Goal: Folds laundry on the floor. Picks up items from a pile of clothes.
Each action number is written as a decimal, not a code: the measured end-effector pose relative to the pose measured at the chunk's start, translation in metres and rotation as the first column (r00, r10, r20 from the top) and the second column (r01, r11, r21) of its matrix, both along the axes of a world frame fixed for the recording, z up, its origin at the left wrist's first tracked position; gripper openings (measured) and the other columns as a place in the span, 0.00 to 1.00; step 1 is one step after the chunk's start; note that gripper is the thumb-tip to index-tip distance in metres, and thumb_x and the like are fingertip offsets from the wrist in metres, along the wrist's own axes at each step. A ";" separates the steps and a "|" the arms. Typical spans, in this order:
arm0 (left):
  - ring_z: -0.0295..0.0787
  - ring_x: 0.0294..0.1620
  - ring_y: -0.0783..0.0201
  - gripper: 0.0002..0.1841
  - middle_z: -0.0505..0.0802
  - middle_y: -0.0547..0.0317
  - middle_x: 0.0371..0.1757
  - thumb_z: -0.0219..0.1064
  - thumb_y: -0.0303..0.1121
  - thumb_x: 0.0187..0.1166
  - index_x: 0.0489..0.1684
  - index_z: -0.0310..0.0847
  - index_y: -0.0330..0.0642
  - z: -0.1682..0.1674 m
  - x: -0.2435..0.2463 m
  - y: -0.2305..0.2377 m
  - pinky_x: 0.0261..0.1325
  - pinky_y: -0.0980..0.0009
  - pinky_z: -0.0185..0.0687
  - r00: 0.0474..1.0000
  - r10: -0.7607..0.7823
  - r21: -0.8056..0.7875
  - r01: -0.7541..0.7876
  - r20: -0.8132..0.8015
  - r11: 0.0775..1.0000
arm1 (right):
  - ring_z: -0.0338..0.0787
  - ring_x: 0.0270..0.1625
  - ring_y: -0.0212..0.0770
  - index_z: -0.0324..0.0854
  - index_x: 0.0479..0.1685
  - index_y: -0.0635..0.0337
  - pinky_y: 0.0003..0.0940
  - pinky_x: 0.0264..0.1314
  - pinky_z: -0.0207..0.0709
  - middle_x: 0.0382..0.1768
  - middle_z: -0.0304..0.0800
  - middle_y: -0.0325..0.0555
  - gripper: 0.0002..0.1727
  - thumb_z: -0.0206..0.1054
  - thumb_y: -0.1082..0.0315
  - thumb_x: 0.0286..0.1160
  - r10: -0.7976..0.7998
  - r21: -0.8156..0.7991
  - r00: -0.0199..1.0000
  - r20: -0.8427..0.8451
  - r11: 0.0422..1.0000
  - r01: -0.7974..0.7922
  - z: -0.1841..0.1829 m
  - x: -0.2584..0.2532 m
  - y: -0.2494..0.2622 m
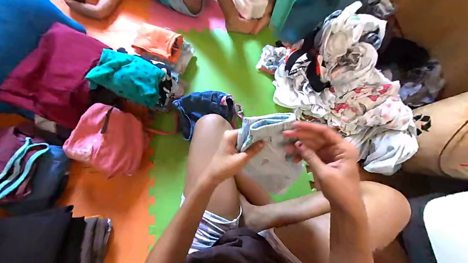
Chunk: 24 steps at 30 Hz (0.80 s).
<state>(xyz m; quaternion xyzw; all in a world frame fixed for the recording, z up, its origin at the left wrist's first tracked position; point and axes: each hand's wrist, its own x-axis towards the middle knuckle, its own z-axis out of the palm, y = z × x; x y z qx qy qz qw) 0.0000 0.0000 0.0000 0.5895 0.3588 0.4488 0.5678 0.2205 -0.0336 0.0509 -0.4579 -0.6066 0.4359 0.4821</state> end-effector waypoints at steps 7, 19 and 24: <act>0.92 0.56 0.71 0.10 0.97 0.61 0.48 0.66 0.23 0.75 0.46 0.92 0.40 0.035 -0.076 -0.014 0.67 0.67 0.86 0.959 0.103 0.558 0.065 -0.265 0.827 | 0.90 0.63 0.38 0.84 0.46 0.51 0.43 0.69 0.86 0.54 0.93 0.36 0.13 0.79 0.62 0.66 0.174 0.334 0.983 0.062 0.924 -0.185 -0.026 -0.054 0.022; 0.97 0.46 0.66 0.23 0.97 0.53 0.49 0.72 0.28 0.71 0.68 0.83 0.34 -0.134 -0.094 -0.109 0.53 0.62 0.94 0.814 0.467 0.047 -0.482 -0.346 0.875 | 0.94 0.47 0.36 0.81 0.60 0.64 0.38 0.53 0.92 0.49 0.94 0.47 0.21 0.76 0.68 0.69 0.049 0.095 0.962 0.270 0.992 -0.077 -0.173 -0.095 -0.024; 0.95 0.43 0.60 0.28 0.96 0.50 0.48 0.68 0.40 0.81 0.81 0.72 0.46 -0.111 -0.102 -0.069 0.52 0.55 0.91 0.774 0.335 -0.206 -0.506 -0.538 0.838 | 0.76 0.81 0.54 0.79 0.77 0.50 0.61 0.83 0.67 0.78 0.79 0.54 0.34 0.74 0.46 0.73 -0.050 0.297 0.696 0.717 0.924 -0.239 -0.156 -0.124 -0.017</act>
